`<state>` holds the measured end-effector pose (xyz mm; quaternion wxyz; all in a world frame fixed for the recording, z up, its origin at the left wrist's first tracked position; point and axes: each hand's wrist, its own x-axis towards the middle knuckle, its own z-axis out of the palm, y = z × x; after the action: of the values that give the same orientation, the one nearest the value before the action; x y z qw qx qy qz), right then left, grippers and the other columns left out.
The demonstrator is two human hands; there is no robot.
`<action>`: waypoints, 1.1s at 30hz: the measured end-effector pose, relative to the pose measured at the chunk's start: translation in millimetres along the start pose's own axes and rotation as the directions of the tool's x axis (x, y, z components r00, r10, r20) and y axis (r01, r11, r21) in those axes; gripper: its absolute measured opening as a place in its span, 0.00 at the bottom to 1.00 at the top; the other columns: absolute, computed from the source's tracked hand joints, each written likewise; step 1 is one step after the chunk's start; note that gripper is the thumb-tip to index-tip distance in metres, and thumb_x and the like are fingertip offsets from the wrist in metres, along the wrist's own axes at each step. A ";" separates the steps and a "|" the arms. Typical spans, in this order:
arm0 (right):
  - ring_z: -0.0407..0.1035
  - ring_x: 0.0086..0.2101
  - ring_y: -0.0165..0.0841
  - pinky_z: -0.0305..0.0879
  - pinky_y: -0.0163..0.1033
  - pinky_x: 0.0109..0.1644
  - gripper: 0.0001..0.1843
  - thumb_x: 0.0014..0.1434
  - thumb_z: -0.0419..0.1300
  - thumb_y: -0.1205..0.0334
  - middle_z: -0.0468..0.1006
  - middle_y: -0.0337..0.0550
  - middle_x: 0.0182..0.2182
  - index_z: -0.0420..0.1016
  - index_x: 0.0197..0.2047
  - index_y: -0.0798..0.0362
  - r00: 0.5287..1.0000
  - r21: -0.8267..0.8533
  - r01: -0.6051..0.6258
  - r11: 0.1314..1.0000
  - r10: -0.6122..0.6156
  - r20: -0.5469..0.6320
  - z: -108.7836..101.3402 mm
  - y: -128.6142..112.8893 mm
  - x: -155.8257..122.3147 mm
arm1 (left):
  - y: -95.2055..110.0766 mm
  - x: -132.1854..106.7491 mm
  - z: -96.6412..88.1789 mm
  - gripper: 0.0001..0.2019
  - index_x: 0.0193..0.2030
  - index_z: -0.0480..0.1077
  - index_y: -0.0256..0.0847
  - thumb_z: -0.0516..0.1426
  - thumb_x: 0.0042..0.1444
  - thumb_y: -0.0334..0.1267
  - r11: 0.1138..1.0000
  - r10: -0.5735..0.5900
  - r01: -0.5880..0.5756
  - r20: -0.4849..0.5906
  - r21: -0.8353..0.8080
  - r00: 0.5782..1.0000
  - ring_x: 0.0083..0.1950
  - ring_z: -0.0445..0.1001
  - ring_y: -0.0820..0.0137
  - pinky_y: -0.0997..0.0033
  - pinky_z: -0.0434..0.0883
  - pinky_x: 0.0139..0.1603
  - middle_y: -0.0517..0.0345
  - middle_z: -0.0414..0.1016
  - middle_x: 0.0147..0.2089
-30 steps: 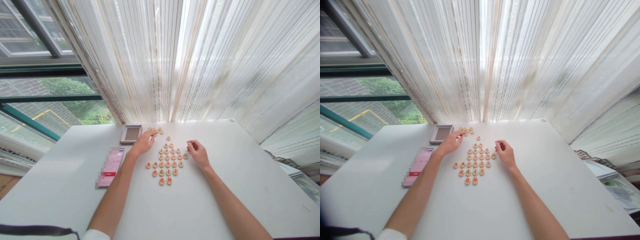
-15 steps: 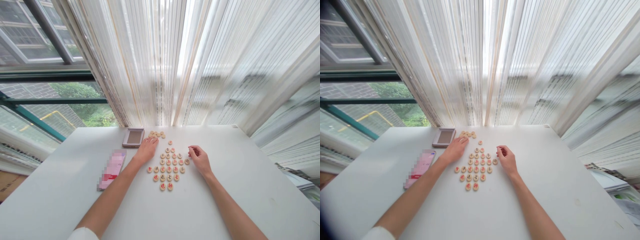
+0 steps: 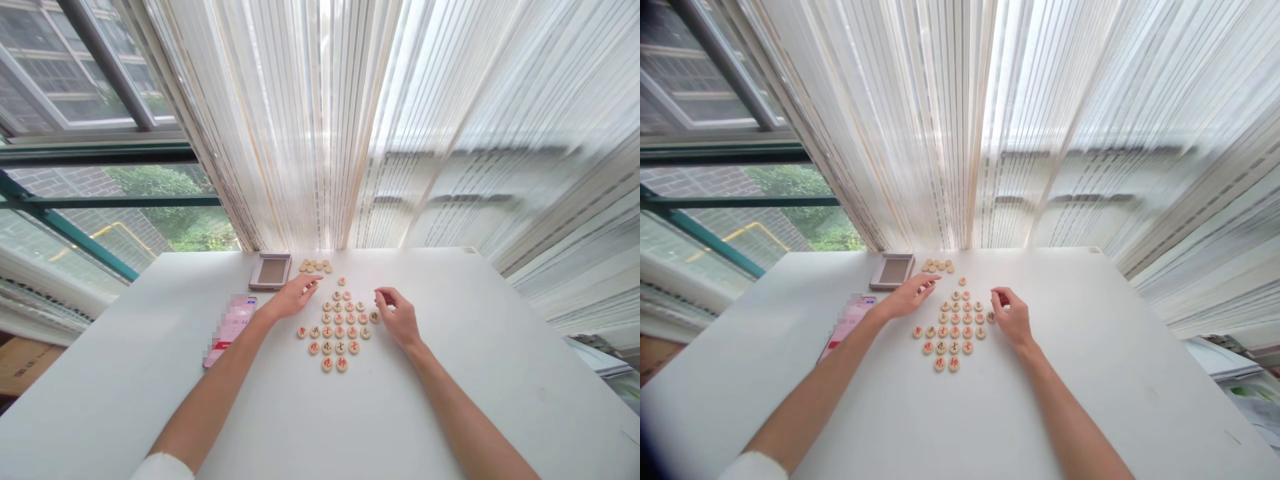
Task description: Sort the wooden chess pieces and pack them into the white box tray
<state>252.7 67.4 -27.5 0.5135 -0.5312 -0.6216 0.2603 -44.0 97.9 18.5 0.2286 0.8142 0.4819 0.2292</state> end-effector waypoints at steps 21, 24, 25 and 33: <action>0.75 0.46 0.40 0.77 0.47 0.49 0.21 0.62 0.64 0.68 0.77 0.47 0.45 0.73 0.57 0.42 0.845 0.067 0.499 0.864 -0.503 0.182 27.4 -51.9 -54.7 | 59.3 -67.8 35.5 0.15 0.55 0.72 0.38 0.61 0.64 0.42 0.463 0.005 0.143 0.164 -0.875 0.986 0.51 0.80 0.61 0.57 0.75 0.56 0.44 0.80 0.52; 0.75 0.46 0.41 0.76 0.48 0.49 0.19 0.62 0.63 0.68 0.78 0.48 0.44 0.74 0.56 0.43 0.847 0.069 0.489 0.870 -0.492 0.199 29.2 -52.9 -56.0 | 59.2 -70.9 34.3 0.17 0.56 0.72 0.38 0.61 0.64 0.43 0.490 -0.024 0.168 0.180 -0.855 0.983 0.48 0.81 0.61 0.58 0.77 0.52 0.43 0.80 0.51; 0.75 0.45 0.41 0.77 0.48 0.48 0.18 0.62 0.63 0.67 0.78 0.48 0.44 0.74 0.55 0.43 0.852 0.065 0.480 0.875 -0.483 0.201 30.3 -52.9 -56.4 | 59.3 -71.7 34.2 0.17 0.57 0.72 0.38 0.61 0.64 0.43 0.509 -0.034 0.171 0.179 -0.844 0.983 0.49 0.81 0.61 0.58 0.77 0.52 0.43 0.80 0.52; 0.76 0.41 0.39 0.77 0.46 0.45 0.14 0.63 0.63 0.65 0.79 0.46 0.41 0.74 0.52 0.44 0.858 0.049 0.462 0.886 -0.460 0.227 34.2 -48.7 -57.2 | 51.1 -76.2 32.9 0.18 0.56 0.72 0.41 0.62 0.62 0.44 0.630 -0.118 0.177 0.131 -0.757 0.984 0.51 0.81 0.60 0.58 0.77 0.54 0.48 0.82 0.49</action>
<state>197.0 7.3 -17.4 0.4826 -0.3348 -0.7872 0.1882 -22.5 3.1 11.2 0.5857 0.6063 0.3965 0.3635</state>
